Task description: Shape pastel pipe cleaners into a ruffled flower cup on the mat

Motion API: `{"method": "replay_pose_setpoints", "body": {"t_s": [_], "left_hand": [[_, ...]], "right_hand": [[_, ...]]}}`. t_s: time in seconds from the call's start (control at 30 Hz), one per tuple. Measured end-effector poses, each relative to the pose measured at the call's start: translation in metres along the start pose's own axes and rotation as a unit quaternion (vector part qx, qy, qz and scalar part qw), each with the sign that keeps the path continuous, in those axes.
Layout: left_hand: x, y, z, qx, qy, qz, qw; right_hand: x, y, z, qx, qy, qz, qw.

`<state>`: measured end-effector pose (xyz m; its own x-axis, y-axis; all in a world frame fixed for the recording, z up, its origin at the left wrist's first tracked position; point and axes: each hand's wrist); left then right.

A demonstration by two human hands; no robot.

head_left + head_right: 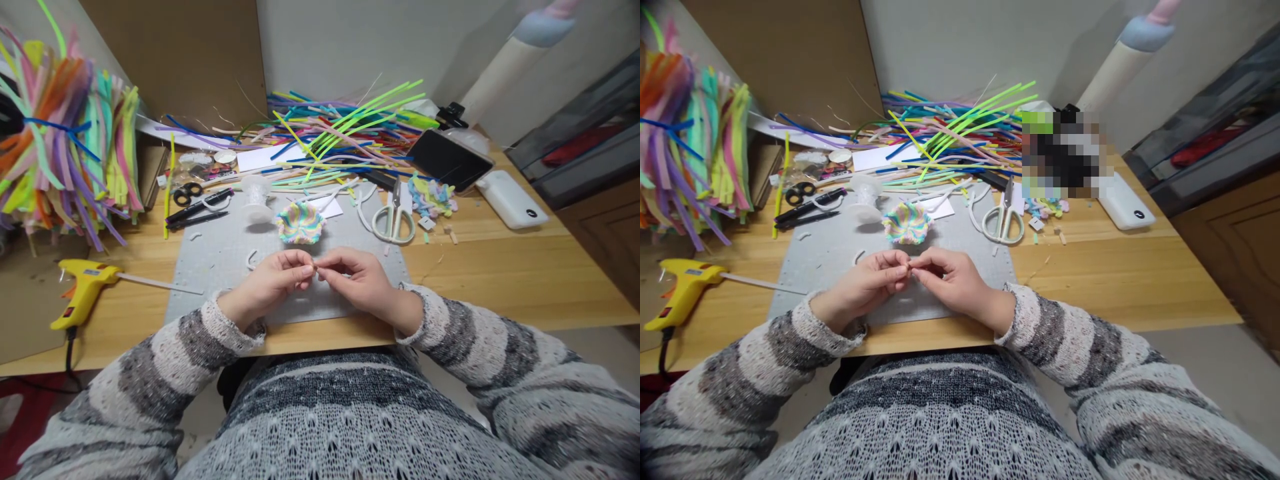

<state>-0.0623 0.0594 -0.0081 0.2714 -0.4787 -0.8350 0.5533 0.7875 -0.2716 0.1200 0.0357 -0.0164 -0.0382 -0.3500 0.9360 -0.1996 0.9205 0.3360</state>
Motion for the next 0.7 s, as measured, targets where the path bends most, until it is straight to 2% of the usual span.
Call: {"method": "replay_pose_setpoints", "body": {"t_s": [0.17, 0.37, 0.53, 0.7], "left_hand": [[0.0023, 0.0013, 0.001, -0.007, -0.015, 0.045, 0.999], [0.0054, 0.0013, 0.0001, -0.016, 0.003, 0.066, 0.998], [0.0053, 0.0003, -0.001, -0.002, 0.012, 0.068, 0.998], [0.0026, 0.0003, 0.001, -0.016, -0.004, 0.049, 0.999]], "right_hand": [[0.0019, -0.0034, 0.0063, -0.007, 0.082, 0.052, 0.995], [0.0036, -0.0039, 0.0085, -0.001, 0.141, 0.119, 0.983], [0.0051, -0.0014, 0.0082, 0.019, 0.193, 0.174, 0.965], [0.0043, 0.0039, 0.0054, 0.063, 0.246, 0.228, 0.94]]}}
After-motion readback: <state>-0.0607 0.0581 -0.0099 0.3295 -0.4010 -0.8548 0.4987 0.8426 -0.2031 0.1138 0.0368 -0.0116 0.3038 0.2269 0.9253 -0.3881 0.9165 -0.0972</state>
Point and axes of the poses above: each hand's wrist, its own y-axis towards the middle knuckle, its own z-axis out of the palm, x = y × z, and after that the axes turned 5 degrees about -x, right-handed
